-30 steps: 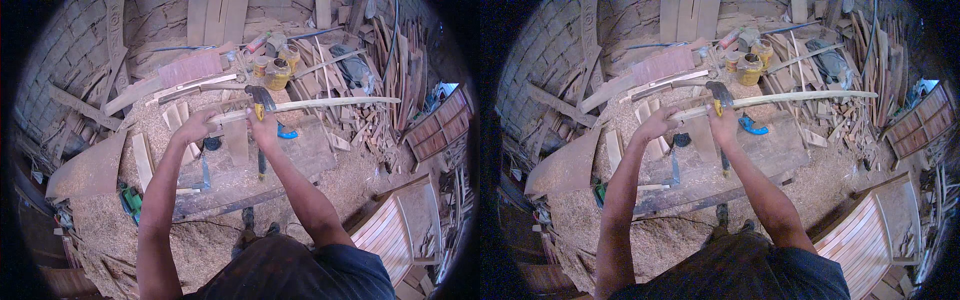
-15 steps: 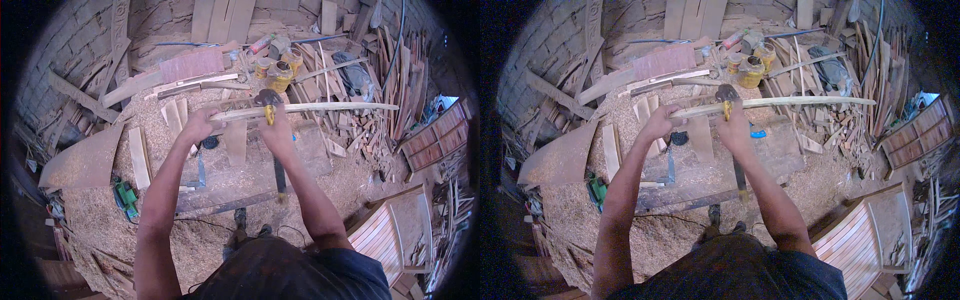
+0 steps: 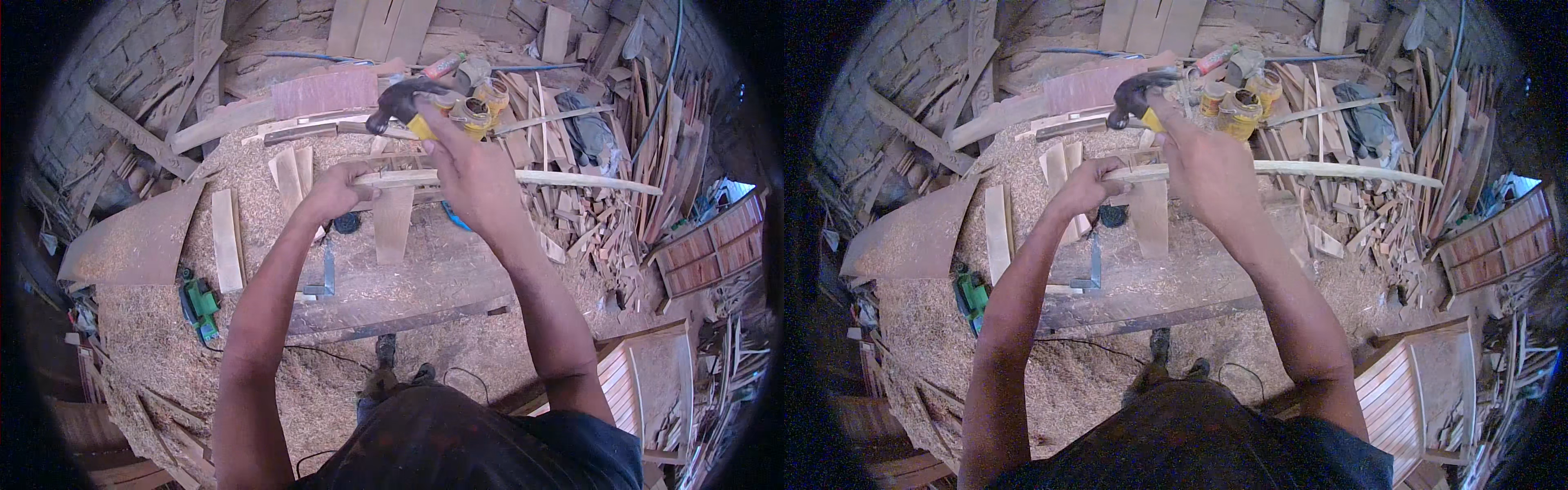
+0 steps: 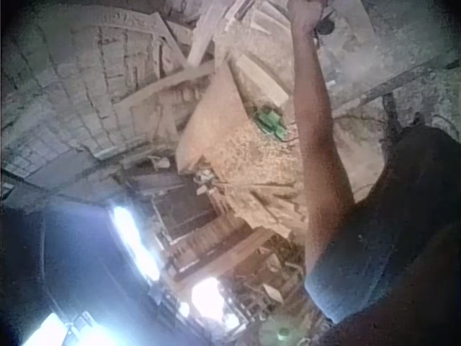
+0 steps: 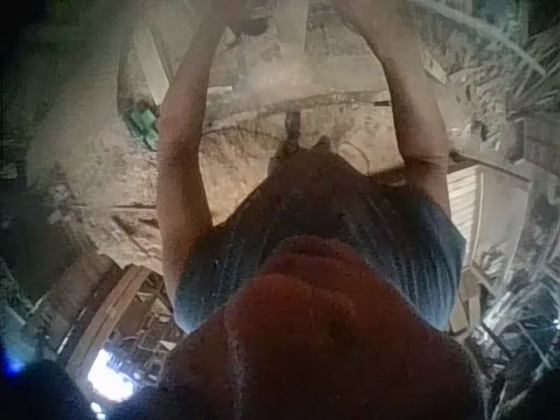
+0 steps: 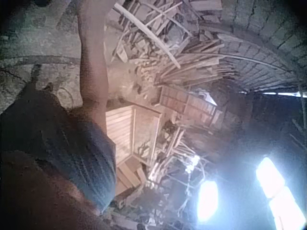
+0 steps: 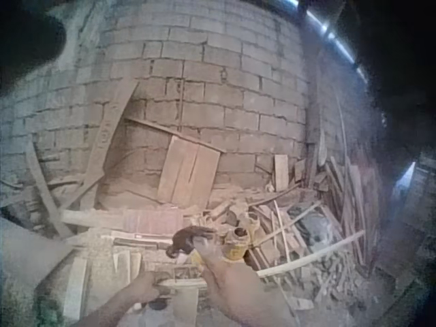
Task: Measuring, marking, and assembling wooden pieces using a hammer and nails in a workshop environment.
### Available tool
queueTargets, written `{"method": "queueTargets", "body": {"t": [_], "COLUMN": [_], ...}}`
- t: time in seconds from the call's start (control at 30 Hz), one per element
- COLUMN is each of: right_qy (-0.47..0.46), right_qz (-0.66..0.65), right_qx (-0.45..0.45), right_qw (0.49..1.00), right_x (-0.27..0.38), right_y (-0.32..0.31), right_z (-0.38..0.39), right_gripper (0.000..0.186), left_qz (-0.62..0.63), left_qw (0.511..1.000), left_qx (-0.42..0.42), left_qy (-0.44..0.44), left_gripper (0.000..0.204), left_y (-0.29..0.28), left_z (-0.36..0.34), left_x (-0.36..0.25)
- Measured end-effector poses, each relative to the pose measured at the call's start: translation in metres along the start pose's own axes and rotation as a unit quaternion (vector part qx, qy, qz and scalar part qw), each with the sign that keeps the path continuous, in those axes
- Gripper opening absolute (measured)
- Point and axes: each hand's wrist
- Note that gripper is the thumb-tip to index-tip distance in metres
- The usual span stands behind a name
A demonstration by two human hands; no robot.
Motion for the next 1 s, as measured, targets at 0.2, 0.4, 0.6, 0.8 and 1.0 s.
{"method": "queueTargets", "body": {"t": [0.2, 0.4, 0.6, 0.8, 1.0], "right_qy": [0.010, -0.016, 0.019, 0.060, -0.007], "right_qz": [0.092, -0.188, 0.024, -0.195, 0.066], "right_qx": [0.060, -0.213, 0.071, -0.226, 0.021], "right_qw": [0.994, 0.959, 0.997, 0.953, 0.998], "right_x": [0.012, 0.017, 0.011, 0.011, 0.006], "right_y": [0.006, -0.019, 0.021, 0.003, 0.026], "right_z": [0.001, 0.001, 0.006, 0.006, 0.026], "right_gripper": [0.052, 0.053, 0.049, 0.056, 0.058], "left_qz": [-0.036, -0.026, -0.044, -0.040, -0.055], "left_qw": [0.999, 1.000, 0.999, 0.999, 0.998], "left_qx": [0.010, 0.015, 0.005, 0.010, -0.010], "left_qy": [0.002, 0.003, 0.017, 0.009, 0.012], "left_gripper": [0.050, 0.047, 0.041, 0.043, 0.037], "left_y": [0.000, 0.000, 0.003, 0.000, 0.002], "left_z": [-0.002, -0.002, 0.000, 0.000, 0.000], "left_x": [0.005, 0.008, 0.000, -0.005, -0.006]}}
Point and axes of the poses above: each hand's wrist, its own z-axis away from the middle knuckle, its own y-axis out of the palm, x = y × z, and after that the axes turned 8 degrees about y, right-handed
